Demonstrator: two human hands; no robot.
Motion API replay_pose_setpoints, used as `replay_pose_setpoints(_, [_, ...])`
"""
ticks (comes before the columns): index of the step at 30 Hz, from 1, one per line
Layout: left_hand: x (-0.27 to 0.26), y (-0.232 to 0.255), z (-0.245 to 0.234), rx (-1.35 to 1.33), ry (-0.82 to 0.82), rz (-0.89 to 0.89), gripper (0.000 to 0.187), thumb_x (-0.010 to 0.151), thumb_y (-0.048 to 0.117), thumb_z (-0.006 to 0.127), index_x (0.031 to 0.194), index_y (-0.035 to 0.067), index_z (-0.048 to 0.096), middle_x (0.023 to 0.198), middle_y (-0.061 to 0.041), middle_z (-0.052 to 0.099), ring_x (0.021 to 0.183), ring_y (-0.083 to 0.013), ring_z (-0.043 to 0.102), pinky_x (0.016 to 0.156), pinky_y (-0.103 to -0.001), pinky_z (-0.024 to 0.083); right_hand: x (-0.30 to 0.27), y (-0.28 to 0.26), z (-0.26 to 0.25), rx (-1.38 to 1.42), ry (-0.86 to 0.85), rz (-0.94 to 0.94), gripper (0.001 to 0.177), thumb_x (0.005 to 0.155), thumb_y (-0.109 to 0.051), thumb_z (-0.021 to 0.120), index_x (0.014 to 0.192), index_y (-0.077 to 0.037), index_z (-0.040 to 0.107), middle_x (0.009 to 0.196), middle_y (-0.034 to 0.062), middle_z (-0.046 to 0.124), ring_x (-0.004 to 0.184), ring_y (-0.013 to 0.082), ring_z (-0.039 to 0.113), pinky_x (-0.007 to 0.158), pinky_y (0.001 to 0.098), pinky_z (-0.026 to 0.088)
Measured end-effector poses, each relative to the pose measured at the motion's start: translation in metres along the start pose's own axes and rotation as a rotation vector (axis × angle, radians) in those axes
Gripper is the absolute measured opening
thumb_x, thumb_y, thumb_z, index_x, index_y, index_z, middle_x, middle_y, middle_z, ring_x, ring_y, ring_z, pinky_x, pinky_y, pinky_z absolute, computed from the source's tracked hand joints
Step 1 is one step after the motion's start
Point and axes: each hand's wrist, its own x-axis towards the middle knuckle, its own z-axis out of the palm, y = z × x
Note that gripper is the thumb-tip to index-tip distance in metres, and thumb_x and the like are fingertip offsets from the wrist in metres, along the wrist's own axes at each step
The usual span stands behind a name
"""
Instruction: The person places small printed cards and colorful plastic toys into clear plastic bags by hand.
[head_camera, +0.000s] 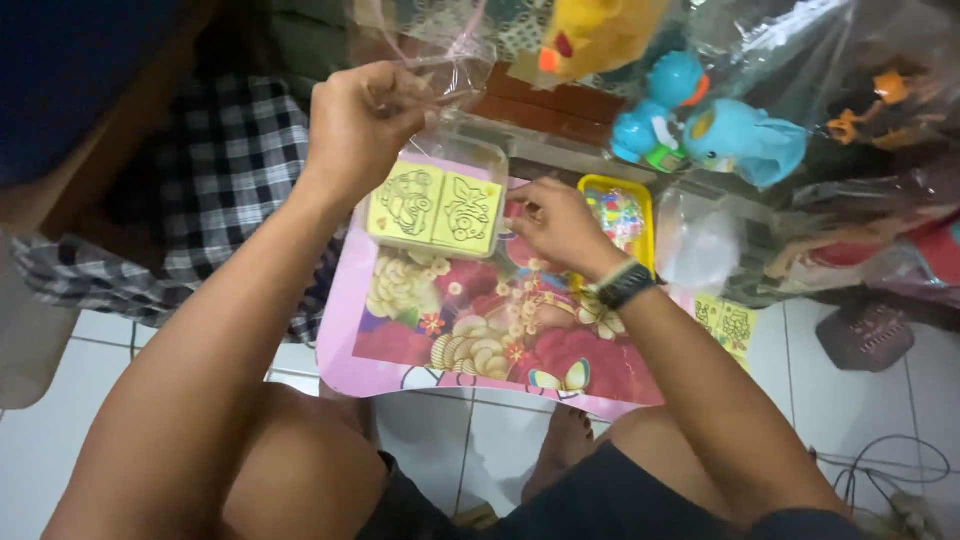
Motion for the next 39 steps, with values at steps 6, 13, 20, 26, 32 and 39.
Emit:
replay_pose_setpoints(6, [-0.01, 0.002, -0.02, -0.055, 0.03, -0.007, 0.018, 0.078, -0.01, 0.08, 0.093, 0.001, 0.076, 0.08, -0.005, 0.077, 0.064, -0.0091, 0.069, 0.058, -0.022, 0.056, 0.079, 0.023, 0.116, 0.063, -0.037, 0.328, 0.07, 0.074, -0.031, 0.089, 0.131, 0.001, 0.064, 0.097, 0.0077, 0.068, 0.081, 0.0217, 0.065, 0.071, 0.0326, 0.054])
replay_pose_setpoints(13, [-0.013, -0.007, -0.023, -0.141, 0.013, -0.08, 0.018, 0.078, -0.009, 0.077, 0.093, 0.001, 0.076, 0.079, -0.003, 0.076, 0.064, -0.008, 0.069, 0.057, -0.021, 0.054, 0.101, 0.003, 0.154, -0.203, -0.058, 0.343, 0.076, 0.066, -0.039, 0.095, 0.121, 0.003, 0.064, 0.121, 0.0235, 0.061, 0.102, 0.0349, 0.065, 0.091, 0.0434, 0.053])
replay_pose_setpoints(20, [-0.011, -0.012, -0.021, -0.126, 0.021, -0.005, 0.02, 0.076, -0.008, 0.075, 0.094, 0.001, 0.074, 0.077, -0.003, 0.075, 0.065, -0.0084, 0.068, 0.059, -0.023, 0.055, 0.098, -0.004, 0.156, -0.278, 0.011, 0.288, 0.069, 0.071, -0.039, 0.092, 0.114, 0.006, 0.062, 0.116, 0.0241, 0.057, 0.089, 0.0385, 0.065, 0.081, 0.047, 0.054])
replay_pose_setpoints(26, [-0.011, -0.006, -0.021, -0.135, 0.015, -0.015, 0.02, 0.076, -0.008, 0.073, 0.092, 0.003, 0.074, 0.08, -0.002, 0.076, 0.067, -0.0086, 0.068, 0.062, -0.023, 0.056, 0.098, -0.016, 0.145, -0.231, -0.041, 0.308, 0.077, 0.068, -0.038, 0.093, 0.123, 0.006, 0.061, 0.115, 0.0241, 0.059, 0.097, 0.0385, 0.062, 0.086, 0.0472, 0.051])
replay_pose_setpoints(32, [-0.009, -0.009, -0.02, -0.118, 0.022, -0.002, 0.021, 0.075, -0.009, 0.074, 0.093, 0.002, 0.074, 0.079, -0.003, 0.075, 0.066, -0.0093, 0.067, 0.06, -0.024, 0.055, 0.097, -0.017, 0.155, -0.02, 0.173, 0.302, 0.057, 0.071, -0.013, 0.085, 0.121, 0.0, 0.059, 0.095, 0.0134, 0.06, 0.077, 0.0308, 0.059, 0.071, 0.0431, 0.051])
replay_pose_setpoints(39, [-0.005, -0.008, -0.014, -0.159, 0.032, 0.017, 0.022, 0.075, -0.008, 0.078, 0.095, 0.001, 0.074, 0.085, -0.003, 0.078, 0.072, -0.0088, 0.072, 0.065, -0.023, 0.059, 0.072, -0.039, 0.08, 0.19, 0.186, 0.341, 0.013, 0.087, -0.015, 0.079, 0.098, -0.009, 0.076, 0.074, 0.0003, 0.064, 0.062, 0.0127, 0.052, 0.059, 0.0275, 0.045])
